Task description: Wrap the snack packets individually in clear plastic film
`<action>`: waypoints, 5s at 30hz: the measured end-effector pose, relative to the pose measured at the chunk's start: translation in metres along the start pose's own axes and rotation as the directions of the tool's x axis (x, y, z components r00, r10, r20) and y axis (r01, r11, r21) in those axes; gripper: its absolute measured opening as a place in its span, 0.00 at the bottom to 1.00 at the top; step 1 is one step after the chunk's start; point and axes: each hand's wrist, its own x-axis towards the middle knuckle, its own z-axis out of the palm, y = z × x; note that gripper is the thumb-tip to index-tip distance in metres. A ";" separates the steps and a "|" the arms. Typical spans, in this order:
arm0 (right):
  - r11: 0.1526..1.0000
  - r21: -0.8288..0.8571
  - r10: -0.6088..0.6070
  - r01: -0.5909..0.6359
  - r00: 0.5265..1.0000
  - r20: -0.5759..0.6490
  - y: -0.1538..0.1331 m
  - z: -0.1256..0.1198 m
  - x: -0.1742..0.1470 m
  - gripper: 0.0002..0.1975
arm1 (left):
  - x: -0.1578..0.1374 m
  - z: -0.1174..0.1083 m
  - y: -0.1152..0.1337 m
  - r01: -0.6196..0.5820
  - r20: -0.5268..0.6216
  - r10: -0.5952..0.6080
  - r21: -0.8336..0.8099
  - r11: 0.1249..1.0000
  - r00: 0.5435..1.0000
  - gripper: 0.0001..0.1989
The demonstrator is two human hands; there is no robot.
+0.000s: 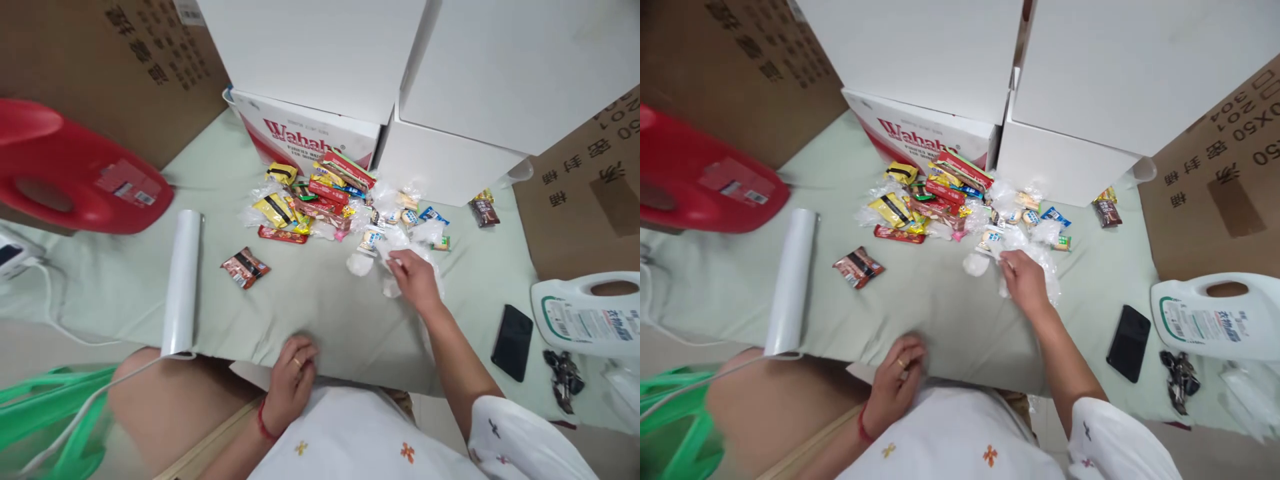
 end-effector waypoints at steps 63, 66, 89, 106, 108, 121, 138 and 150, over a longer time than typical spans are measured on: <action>0.449 0.734 0.413 -0.510 0.846 0.336 -0.005 0.041 -0.119 0.26 | 0.052 0.036 0.026 0.529 0.003 -0.581 -0.416 0.739 0.814 0.19; 0.773 0.600 0.213 -0.207 0.975 0.062 -0.015 0.039 -0.126 0.27 | 0.051 0.037 0.027 0.520 -0.023 -0.572 -0.389 0.761 0.820 0.19; 0.165 0.883 0.388 -0.439 0.852 0.351 -0.041 0.054 -0.120 0.21 | 0.044 0.047 0.063 0.559 0.259 -0.497 -0.450 0.697 0.828 0.23; 0.546 0.684 0.480 -0.483 0.850 0.216 0.017 0.029 -0.148 0.22 | 0.045 -0.007 0.000 0.474 0.128 -0.809 -0.857 0.200 0.573 0.22; 0.602 0.619 0.474 -0.505 0.850 0.232 0.020 0.032 -0.153 0.23 | 0.040 -0.009 -0.006 0.496 0.156 -0.829 -0.853 0.160 0.536 0.21; 0.449 0.640 0.543 -0.623 0.759 0.358 0.014 0.021 -0.137 0.24 | 0.038 -0.009 0.022 -0.362 0.194 0.323 0.222 0.906 0.927 0.07; 0.258 0.876 0.539 -0.408 0.813 0.221 -0.001 0.017 -0.135 0.28 | 0.053 0.064 0.021 -0.001 -0.001 0.001 0.257 0.966 1.000 0.15; 0.293 0.849 0.608 -0.439 0.771 0.189 -0.029 0.066 -0.107 0.21 | 0.071 0.043 0.018 0.524 -0.280 -0.578 -0.246 0.815 0.767 0.12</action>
